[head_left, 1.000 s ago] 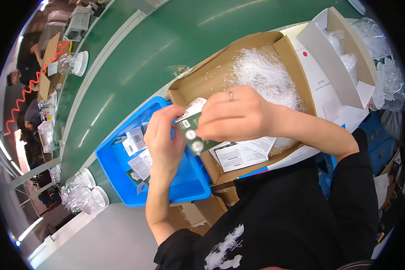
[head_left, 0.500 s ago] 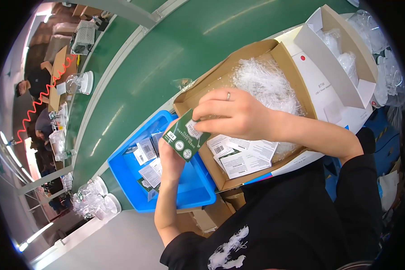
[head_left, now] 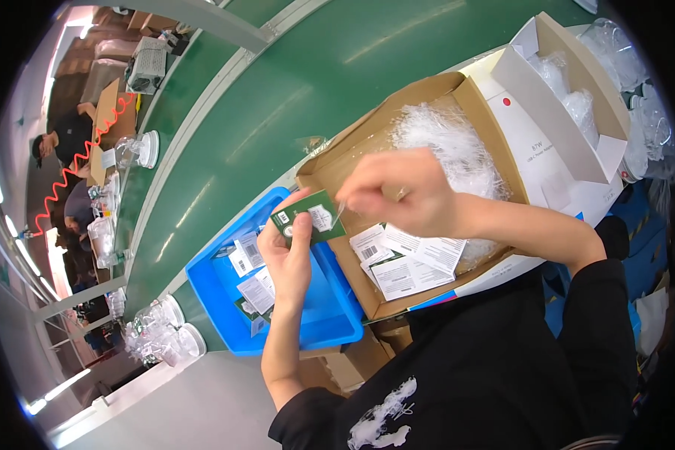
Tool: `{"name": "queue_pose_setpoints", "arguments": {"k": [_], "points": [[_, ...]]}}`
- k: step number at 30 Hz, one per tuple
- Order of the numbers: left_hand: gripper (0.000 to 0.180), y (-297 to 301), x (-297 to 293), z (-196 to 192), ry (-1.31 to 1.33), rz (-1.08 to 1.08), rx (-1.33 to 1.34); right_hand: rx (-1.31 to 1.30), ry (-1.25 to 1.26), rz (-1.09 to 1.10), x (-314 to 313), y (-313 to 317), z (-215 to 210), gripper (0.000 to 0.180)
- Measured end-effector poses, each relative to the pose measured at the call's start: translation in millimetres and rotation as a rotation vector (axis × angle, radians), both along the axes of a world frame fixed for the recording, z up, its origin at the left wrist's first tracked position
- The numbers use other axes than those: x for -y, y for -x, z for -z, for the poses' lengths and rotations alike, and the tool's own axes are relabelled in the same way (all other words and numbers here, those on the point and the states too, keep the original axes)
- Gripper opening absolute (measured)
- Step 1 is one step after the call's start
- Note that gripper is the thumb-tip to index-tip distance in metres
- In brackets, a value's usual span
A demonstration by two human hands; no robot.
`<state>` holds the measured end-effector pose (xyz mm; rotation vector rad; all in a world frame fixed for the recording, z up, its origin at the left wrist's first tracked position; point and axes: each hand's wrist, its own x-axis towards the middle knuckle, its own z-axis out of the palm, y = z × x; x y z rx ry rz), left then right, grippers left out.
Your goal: Placing green packets and product information into clear plastic domes on an assembly line.
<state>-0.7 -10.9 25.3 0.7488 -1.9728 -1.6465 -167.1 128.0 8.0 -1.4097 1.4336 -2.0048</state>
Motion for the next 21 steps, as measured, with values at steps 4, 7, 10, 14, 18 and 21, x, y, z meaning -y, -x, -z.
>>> {"name": "queue_pose_setpoints", "arguments": {"k": [4,7,10,14,18,21], "points": [[0.02,-2,3,0,0.036,0.033,0.088,0.476,-0.069,-0.146,2,5,-1,0.011],[0.018,0,-1,-2,0.07,0.009,0.019,0.488,-0.103,-0.184,5,4,2,0.013],[0.015,2,-6,-8,0.057,-0.033,0.063,0.443,-0.109,-0.187,4,5,2,0.012],[0.015,-1,-4,-2,0.415,0.0,0.06,0.31,-0.095,-0.178,5,4,2,0.011],[0.014,1,-5,-4,0.488,0.038,0.083,0.289,-0.097,-0.199,5,3,2,0.01],[0.01,-1,-2,-6,0.476,0.029,0.104,0.234,-0.096,-0.205,5,2,3,0.01]]}}
